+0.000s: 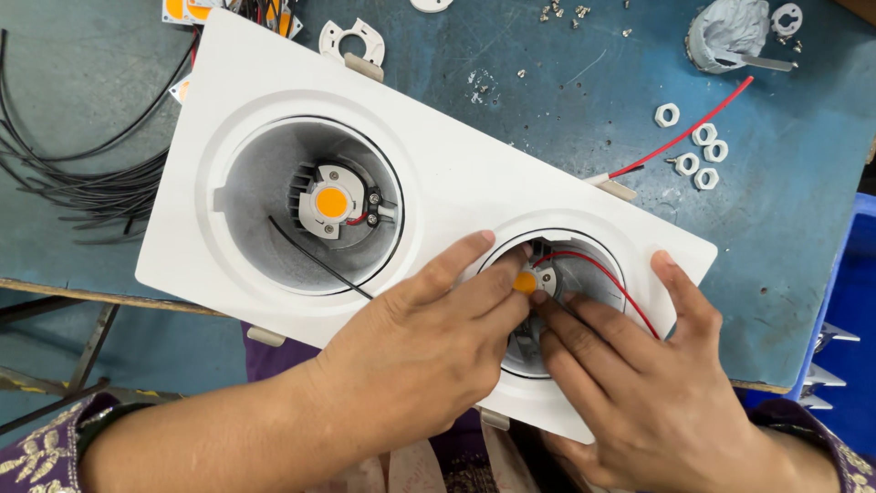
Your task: The person assembles a recessed light fixture by hand and using a power screwdriver, connecting wiring components, securing them to the metal heat sinks, and fixing the components inside the white fixture housing.
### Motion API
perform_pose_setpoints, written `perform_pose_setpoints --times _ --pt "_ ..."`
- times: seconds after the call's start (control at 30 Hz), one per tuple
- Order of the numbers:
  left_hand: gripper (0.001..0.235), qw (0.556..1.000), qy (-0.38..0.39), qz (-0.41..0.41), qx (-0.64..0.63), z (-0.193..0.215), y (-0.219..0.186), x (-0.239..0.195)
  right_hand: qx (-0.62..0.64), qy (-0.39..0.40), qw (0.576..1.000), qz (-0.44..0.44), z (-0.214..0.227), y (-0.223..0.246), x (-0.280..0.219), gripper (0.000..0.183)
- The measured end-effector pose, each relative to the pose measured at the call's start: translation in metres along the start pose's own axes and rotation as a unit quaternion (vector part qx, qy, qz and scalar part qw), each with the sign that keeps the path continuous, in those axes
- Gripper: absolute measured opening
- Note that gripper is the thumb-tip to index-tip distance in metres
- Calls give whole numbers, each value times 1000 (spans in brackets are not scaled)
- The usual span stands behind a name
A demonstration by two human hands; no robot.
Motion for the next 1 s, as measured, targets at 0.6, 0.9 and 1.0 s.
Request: perform_pose_setpoints --times 0.6,0.9,1.0 --pt "22 992 42 -21 -119 -3 5 4 -72 89 993 18 -12 5 -3 69" --pt "19 998 -55 -34 9 5 2 -8 7 20 997 -73 3 3 17 78" --pt "16 997 -79 -25 5 10 3 -14 13 17 997 -75 7 9 23 74"
Point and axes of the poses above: each hand's wrist, its own x-axis towards the middle knuckle, its own z-axis out of the back of the hand, y = z × x, the point moved 7 cm from there along x, towards the middle knuckle, and after that the axes turned 4 degrees about -y, right-handed, at the moved point
